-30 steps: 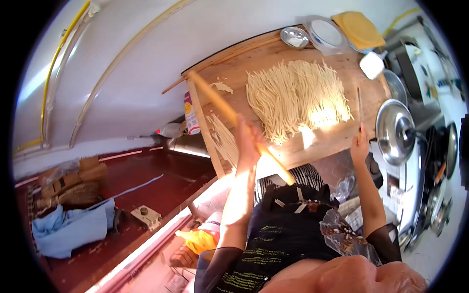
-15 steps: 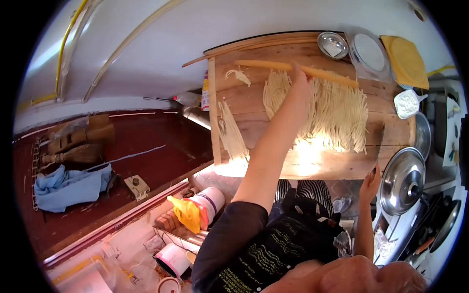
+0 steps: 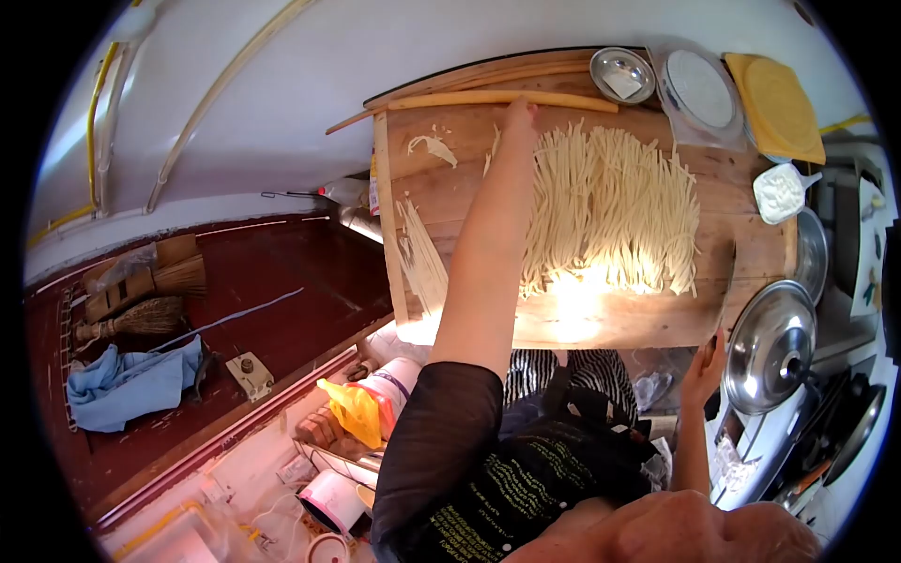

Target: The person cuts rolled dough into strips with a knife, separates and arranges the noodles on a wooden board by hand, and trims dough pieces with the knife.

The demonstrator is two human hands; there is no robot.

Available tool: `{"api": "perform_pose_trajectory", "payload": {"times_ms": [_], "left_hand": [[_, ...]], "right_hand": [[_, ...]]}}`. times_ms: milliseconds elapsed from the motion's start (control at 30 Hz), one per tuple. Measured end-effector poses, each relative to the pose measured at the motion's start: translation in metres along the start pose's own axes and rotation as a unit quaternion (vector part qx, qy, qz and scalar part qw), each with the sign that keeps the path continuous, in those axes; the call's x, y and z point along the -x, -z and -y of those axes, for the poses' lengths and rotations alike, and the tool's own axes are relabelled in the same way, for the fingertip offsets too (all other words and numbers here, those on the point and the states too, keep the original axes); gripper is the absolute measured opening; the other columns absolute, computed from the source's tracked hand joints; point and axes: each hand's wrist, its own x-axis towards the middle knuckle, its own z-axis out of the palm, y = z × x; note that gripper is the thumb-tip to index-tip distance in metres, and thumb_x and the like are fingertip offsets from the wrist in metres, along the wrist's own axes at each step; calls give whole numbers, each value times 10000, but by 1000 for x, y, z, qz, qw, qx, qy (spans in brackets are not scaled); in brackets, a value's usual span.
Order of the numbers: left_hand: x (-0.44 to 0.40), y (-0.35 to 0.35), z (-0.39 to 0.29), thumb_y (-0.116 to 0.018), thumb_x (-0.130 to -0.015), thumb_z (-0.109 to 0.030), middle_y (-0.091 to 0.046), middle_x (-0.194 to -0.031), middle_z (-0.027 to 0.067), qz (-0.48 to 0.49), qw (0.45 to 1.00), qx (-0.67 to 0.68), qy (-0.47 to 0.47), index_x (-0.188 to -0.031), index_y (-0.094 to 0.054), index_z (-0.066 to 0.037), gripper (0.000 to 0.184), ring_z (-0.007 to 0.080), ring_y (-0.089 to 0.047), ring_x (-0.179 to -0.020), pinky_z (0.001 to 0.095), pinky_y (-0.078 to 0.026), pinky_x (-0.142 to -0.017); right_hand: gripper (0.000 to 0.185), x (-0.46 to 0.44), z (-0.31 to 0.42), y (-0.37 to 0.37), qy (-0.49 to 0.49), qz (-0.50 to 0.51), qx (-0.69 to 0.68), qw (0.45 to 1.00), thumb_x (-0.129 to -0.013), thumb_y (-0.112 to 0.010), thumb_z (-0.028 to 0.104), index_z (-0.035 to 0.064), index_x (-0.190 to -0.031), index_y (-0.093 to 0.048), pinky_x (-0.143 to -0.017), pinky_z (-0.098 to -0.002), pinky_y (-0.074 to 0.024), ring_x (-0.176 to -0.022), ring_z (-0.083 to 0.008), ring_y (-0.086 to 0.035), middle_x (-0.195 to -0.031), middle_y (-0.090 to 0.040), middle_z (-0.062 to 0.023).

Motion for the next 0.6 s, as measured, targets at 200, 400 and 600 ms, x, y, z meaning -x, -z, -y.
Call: {"api": "perform_pose_trajectory", "payload": {"times_ms": [200,400,600], "left_hand": [[-4,32,-12,-608,-860,15,-541,-1063,105,151,987,-53,13,-1458,-245,-112,710,167,-545,-811,300,-521,-698],[104,121,0,-535,-962,-47,-592,-827,25,273,943,-125,-145,-1017,-567,-80,71,129,-556,-725,267,-481,-664],[206,275,16,-546,-958,-71,-632,-948,70,182,929,-284,-154,-1082,-614,5,161,142,-599,-812,284,-506,-727]], "right_hand": [[541,-10,-9,-8,-25,4,87,996,-889,-542,40,150,-1412,-460,-825,-446,-470,-971,-380,-569,-1111,-545,-175],[635,-45,-52,-46,22,-63,161,985,-860,-535,6,243,-1441,-437,-807,-465,-472,-947,-372,-571,-1125,-535,-185],[509,-56,-64,-65,25,-38,168,985,-922,-575,107,226,-1405,-469,-836,-463,-465,-981,-357,-562,-1125,-539,-175]]}}
